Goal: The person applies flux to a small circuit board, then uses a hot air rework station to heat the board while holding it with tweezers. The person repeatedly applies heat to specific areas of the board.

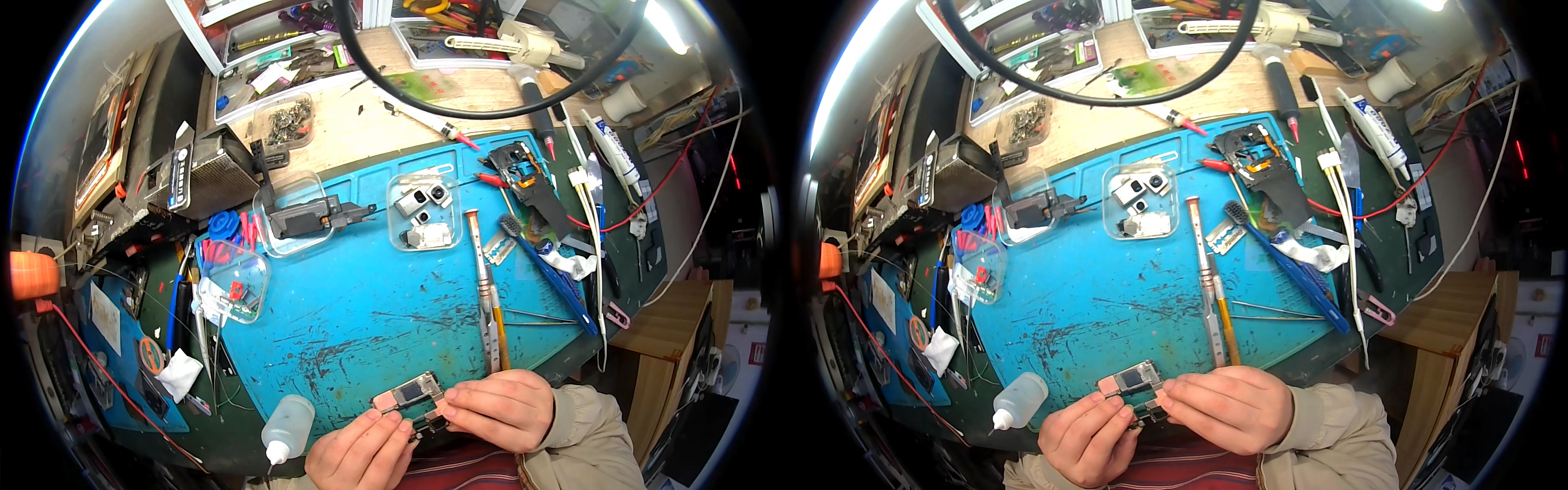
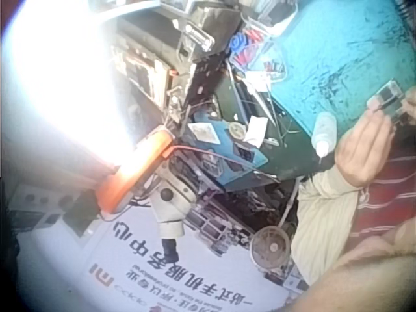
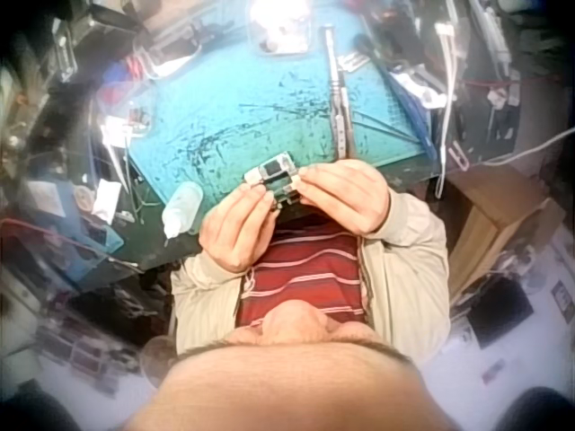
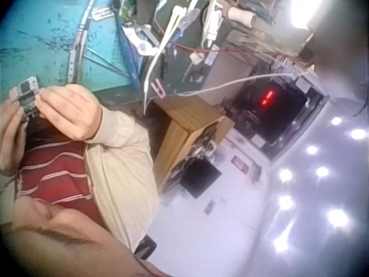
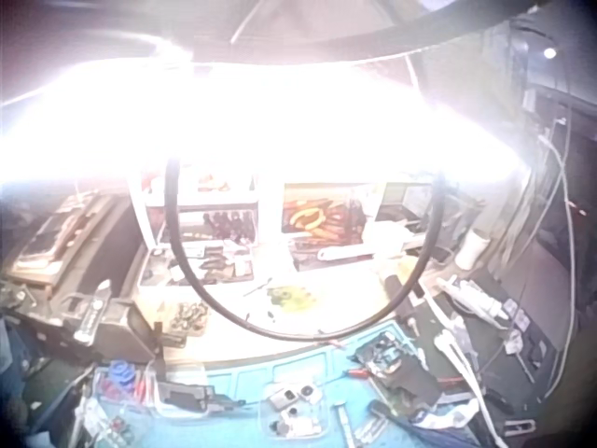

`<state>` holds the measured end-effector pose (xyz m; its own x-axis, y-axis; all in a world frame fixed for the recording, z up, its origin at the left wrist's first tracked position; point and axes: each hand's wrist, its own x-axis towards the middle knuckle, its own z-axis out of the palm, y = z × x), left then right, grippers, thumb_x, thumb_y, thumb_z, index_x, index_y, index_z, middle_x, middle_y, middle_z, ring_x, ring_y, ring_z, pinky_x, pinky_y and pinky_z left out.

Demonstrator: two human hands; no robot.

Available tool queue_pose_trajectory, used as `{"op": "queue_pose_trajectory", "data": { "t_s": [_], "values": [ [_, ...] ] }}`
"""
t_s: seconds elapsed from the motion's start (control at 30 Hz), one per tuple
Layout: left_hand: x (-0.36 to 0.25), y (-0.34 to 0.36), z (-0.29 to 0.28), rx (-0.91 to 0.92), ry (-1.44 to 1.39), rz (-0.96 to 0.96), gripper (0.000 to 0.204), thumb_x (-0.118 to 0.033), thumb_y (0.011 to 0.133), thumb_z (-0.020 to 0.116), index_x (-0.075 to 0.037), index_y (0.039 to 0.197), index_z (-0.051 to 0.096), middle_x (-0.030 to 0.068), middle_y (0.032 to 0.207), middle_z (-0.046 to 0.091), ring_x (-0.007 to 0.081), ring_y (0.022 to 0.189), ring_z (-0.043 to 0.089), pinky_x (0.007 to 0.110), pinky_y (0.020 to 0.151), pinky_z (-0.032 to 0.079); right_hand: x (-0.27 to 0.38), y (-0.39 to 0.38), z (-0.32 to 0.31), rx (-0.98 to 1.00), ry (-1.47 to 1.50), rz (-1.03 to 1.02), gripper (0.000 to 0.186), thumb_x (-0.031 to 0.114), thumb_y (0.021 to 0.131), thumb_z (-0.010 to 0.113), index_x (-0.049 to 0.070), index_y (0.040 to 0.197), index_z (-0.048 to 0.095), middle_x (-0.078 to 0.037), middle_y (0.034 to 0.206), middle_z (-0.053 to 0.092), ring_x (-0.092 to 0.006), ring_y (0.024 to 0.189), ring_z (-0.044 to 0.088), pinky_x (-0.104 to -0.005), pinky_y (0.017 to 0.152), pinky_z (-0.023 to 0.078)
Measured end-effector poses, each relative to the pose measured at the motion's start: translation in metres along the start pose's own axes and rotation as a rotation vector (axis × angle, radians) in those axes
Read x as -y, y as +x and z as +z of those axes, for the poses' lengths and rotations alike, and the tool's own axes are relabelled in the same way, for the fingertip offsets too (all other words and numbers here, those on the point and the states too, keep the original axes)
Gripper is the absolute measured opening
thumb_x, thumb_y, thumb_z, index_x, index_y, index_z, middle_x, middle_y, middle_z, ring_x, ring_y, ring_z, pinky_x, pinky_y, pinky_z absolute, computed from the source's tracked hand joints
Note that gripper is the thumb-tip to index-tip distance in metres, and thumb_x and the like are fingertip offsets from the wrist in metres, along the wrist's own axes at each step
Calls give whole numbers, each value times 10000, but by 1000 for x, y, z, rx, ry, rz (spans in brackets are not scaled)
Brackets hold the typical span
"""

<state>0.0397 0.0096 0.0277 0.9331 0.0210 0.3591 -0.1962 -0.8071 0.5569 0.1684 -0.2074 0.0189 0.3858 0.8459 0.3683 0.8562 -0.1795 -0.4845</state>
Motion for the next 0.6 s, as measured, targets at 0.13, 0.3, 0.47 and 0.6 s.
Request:
{"op": "queue_pose_trajectory", "data": {
  "t_s": [0.13,0.3,0.47,0.6],
  "values": [
    [-2,0,0,-16,14,-2,262,-32,829,822,-17,1086,779,117,1081,766,292,1007,746,363,877,584,-1,-2,-1,17,24,-11,315,80,892,719,7,1196,752,-112,1206,738,-213,1055,718,-306,842,579],
    [-4,1,3,-44,28,5,262,4,832,813,-24,1090,780,124,1114,752,301,1043,721,372,882,570,-3,-3,-2,-3,-9,-46,334,71,884,682,-9,1203,738,-133,1233,727,-239,1092,714,-315,853,574],
    [-11,3,4,-88,90,-16,262,34,827,807,-23,1081,782,109,1121,760,288,1016,702,377,891,556,1,-4,-3,-67,-40,-41,334,74,879,671,14,1199,744,-106,1230,730,-231,1073,711,-330,872,567],
    [-13,0,4,-102,129,-17,261,48,826,797,-25,1077,779,109,1140,765,282,979,679,376,877,545,4,-7,-1,-162,-18,6,276,101,879,746,57,1151,753,-61,1180,742,-210,1027,712,-332,860,551]
  ]
}}
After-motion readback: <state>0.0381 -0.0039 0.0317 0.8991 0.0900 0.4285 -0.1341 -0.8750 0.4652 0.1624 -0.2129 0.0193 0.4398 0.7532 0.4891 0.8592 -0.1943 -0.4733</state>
